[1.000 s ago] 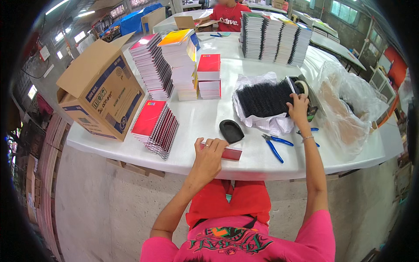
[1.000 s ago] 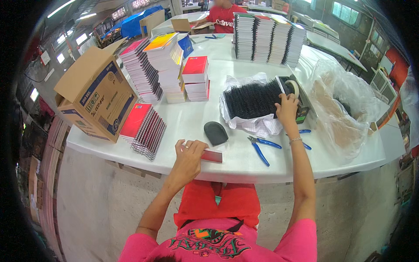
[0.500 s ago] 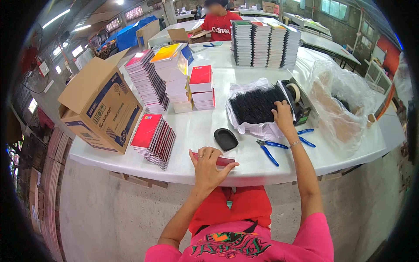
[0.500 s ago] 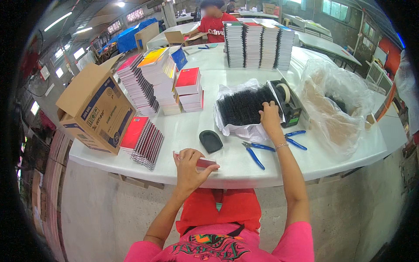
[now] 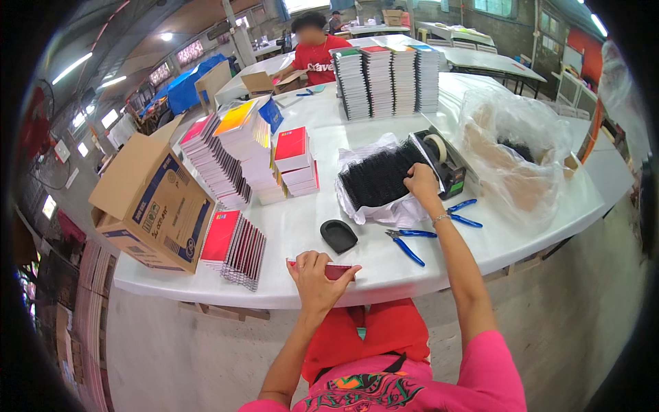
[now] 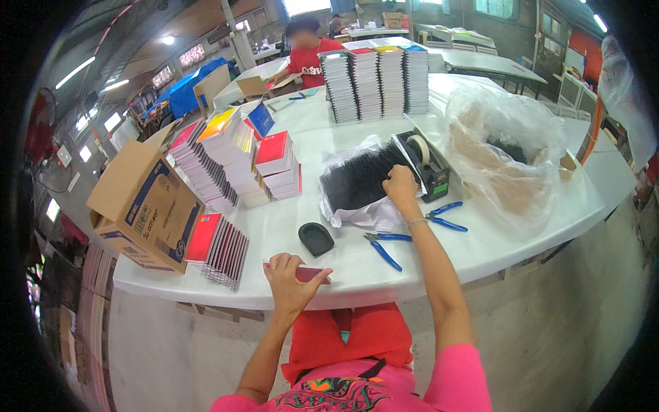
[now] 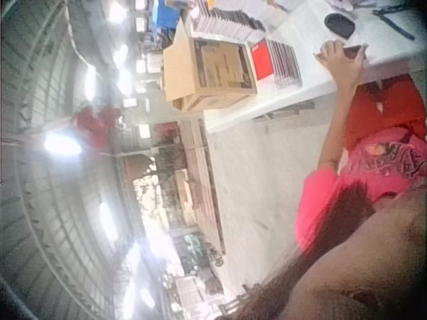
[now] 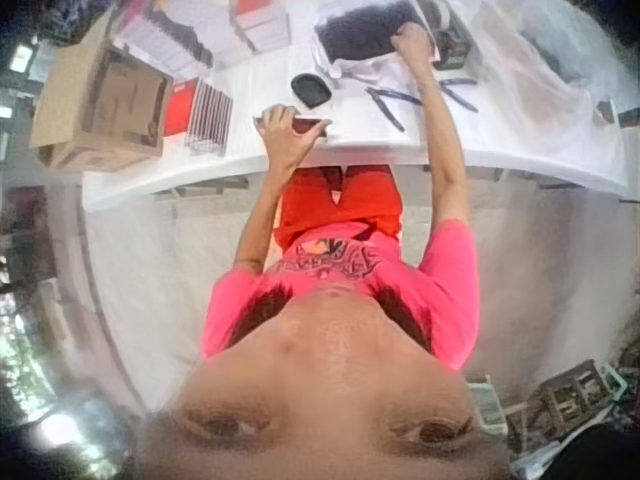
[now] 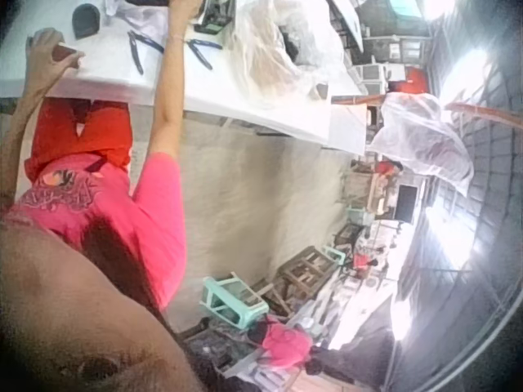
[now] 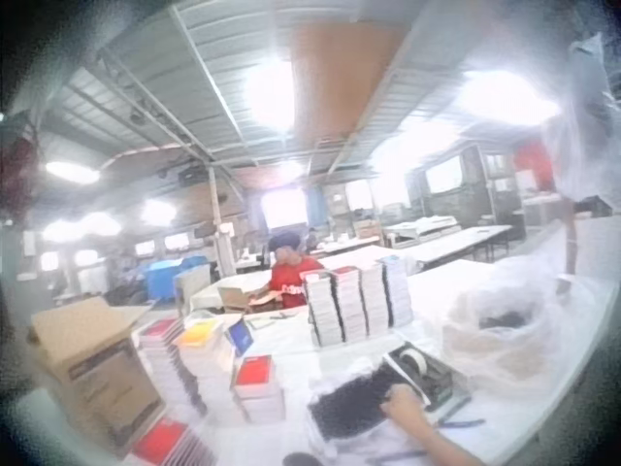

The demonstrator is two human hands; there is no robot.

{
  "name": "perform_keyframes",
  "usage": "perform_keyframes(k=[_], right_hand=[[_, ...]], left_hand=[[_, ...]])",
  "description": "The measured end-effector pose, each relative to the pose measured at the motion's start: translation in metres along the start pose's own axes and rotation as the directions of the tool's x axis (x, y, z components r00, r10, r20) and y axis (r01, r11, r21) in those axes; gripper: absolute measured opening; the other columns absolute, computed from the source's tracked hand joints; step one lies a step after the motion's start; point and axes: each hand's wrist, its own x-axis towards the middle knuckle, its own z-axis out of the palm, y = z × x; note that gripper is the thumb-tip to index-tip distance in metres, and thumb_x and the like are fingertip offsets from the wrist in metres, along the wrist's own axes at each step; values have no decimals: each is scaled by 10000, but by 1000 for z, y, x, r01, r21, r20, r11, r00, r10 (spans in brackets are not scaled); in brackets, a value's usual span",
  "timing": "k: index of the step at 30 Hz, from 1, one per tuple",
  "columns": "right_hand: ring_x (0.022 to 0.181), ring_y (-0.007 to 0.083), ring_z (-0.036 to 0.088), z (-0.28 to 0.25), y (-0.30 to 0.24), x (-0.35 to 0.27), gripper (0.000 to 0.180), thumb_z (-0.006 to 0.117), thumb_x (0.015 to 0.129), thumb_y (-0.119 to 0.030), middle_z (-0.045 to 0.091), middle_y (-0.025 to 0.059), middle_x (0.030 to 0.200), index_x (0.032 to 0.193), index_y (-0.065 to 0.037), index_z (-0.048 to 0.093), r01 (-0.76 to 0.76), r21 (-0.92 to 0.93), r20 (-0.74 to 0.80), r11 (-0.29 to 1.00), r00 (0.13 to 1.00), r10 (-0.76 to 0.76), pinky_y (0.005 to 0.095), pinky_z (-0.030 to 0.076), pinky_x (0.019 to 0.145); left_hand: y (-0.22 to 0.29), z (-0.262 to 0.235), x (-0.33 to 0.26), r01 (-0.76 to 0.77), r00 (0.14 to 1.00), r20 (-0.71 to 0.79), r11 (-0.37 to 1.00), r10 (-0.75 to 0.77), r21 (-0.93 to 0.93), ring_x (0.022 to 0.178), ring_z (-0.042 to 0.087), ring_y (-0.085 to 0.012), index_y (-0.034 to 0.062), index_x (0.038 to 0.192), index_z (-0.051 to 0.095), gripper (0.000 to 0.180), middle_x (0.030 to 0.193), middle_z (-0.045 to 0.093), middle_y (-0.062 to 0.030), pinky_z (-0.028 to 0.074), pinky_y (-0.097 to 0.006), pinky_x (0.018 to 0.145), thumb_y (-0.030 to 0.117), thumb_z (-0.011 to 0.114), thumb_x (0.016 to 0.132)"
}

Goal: The person inserts a spiral coil through the pre-punched holes of notebooks, rotates the coil to thread it through the entire spine, and uses a blue tool to trim and crimp the ends of the wire.

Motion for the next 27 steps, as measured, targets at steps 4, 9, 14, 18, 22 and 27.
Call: perform_keyframes(k=[4, 9, 14, 18, 22, 27], right_hand=[[966, 351, 646, -4, -4, -8, 172, 691, 733, -80, 645, 151, 993, 903, -61, 675, 14, 69, -98, 997, 995, -7, 477, 530, 817], [848, 312, 637, -15, 10, 1, 187, 753, 771, -124, 638, 124, 924, 910, -39, 663, 179, 217, -321, 960, 941, -102, 419, 508, 757], [751, 265, 636, -31, 4, -6, 194, 755, 776, -116, 652, 114, 829, 927, -27, 673, 181, 518, -307, 836, 951, -16, 366, 502, 722], [813, 272, 638, -35, 10, -10, 180, 749, 780, -119, 652, 104, 873, 921, -38, 672, 170, 460, -249, 872, 967, -57, 407, 487, 762], [992, 277, 594, -28, 7, -20, 173, 744, 786, -147, 633, 86, 989, 928, -82, 671, 109, -49, -129, 993, 985, -114, 487, 410, 870], [1079, 269, 550, -7, 7, -11, 203, 752, 787, -186, 620, 68, 1039, 966, -128, 677, 267, -210, -218, 940, 925, -312, 515, 342, 939]], left_hand=[[2, 7, 2, -17, 999, -50, 1000, 17, 10, 991, 504, -299, 73, 759, 575, 468, 904, 545, -74, 312, -574, 966, 443, 843, 658], [4, 12, 4, -27, 999, -46, 1000, 27, -7, 967, 499, -284, 90, 753, 581, 407, 854, 530, -51, 299, -539, 965, 393, 835, 660], [-1, 12, 0, -41, 994, -101, 999, 41, 3, 961, 499, -277, 101, 748, 583, 395, 836, 535, -45, 293, -532, 962, 390, 836, 654], [1, 15, 2, -52, 992, -116, 999, 50, -12, 971, 502, -273, 102, 751, 585, 391, 843, 542, -36, 292, -532, 963, 388, 834, 658], [-3, 16, 5, -43, 996, -79, 999, 42, -21, 989, 503, -272, 100, 758, 584, 389, 846, 543, -30, 283, -549, 971, 390, 829, 671], [-1, 15, 5, -42, 998, -56, 998, 40, -43, 1004, 500, -273, 99, 765, 587, 395, 852, 544, -27, 280, -573, 971, 400, 826, 677]])
